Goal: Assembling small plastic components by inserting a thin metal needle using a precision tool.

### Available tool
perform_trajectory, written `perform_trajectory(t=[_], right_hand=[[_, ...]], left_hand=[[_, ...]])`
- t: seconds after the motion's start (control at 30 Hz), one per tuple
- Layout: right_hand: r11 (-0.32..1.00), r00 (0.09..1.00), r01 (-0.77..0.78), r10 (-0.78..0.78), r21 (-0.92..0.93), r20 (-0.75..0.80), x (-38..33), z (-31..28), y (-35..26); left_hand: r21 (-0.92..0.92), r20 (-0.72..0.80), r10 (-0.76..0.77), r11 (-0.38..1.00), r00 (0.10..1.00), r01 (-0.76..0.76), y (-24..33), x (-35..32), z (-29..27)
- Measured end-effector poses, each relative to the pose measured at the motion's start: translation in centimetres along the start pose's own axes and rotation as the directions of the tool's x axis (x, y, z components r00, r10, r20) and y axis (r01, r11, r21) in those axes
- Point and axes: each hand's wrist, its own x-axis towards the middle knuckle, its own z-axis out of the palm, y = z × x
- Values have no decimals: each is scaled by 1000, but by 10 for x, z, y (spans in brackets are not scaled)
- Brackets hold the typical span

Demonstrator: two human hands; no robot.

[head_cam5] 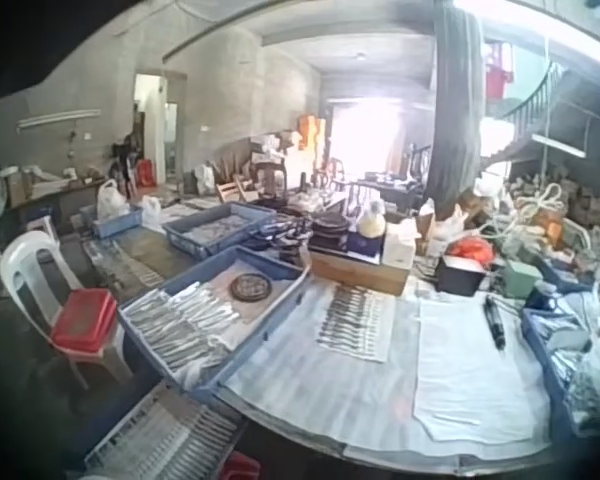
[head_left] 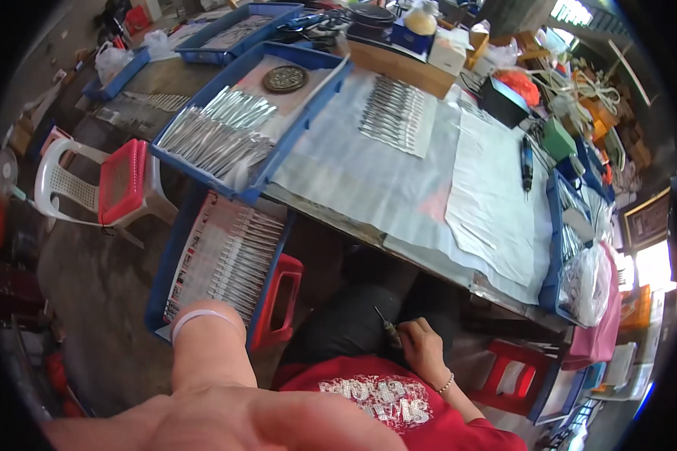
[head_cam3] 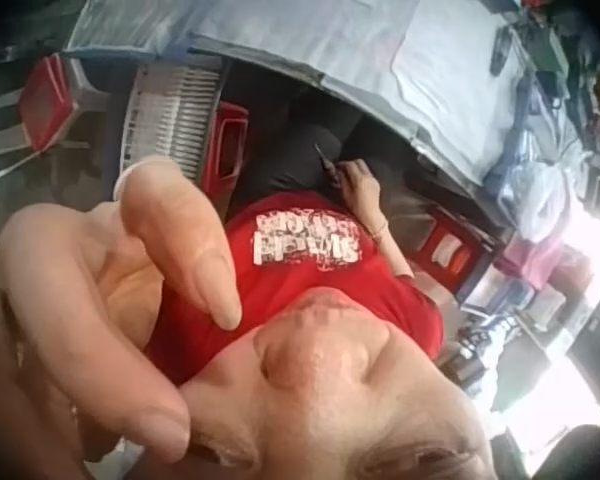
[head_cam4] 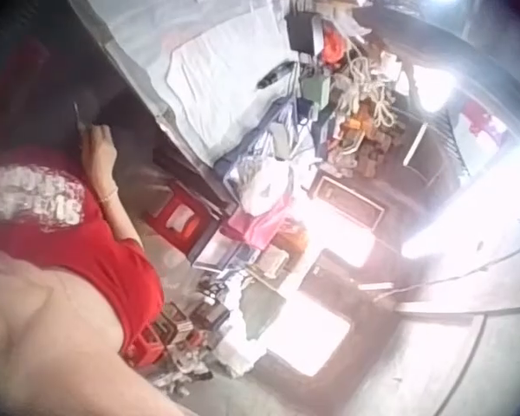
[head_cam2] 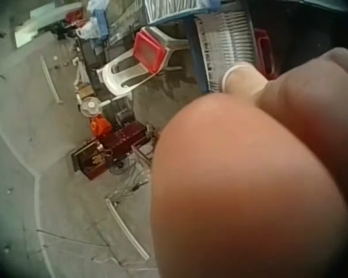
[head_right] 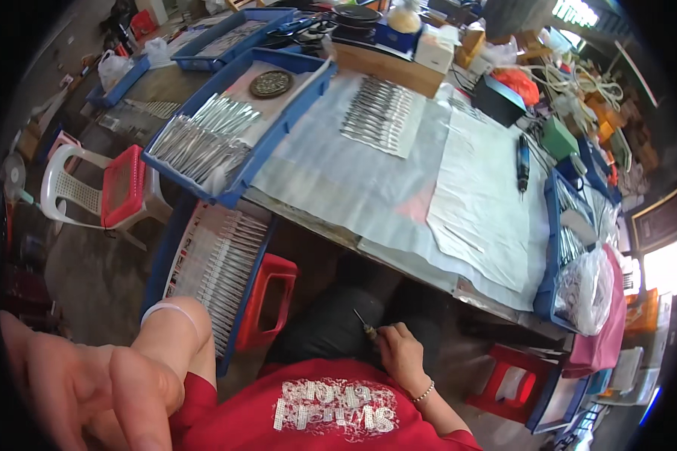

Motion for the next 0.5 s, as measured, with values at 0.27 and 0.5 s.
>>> perform_trajectory(t=[0.27, 0.5], right_hand=[[993, 999, -2, 8, -121, 48, -31, 21, 38], [995, 999, 38, -36, -88, 29, -22, 48, 44]], left_hand=[[112, 235, 37, 992, 971, -65, -38, -7, 37], [143, 372, 57, 983, 926, -118, -59, -1, 30]])
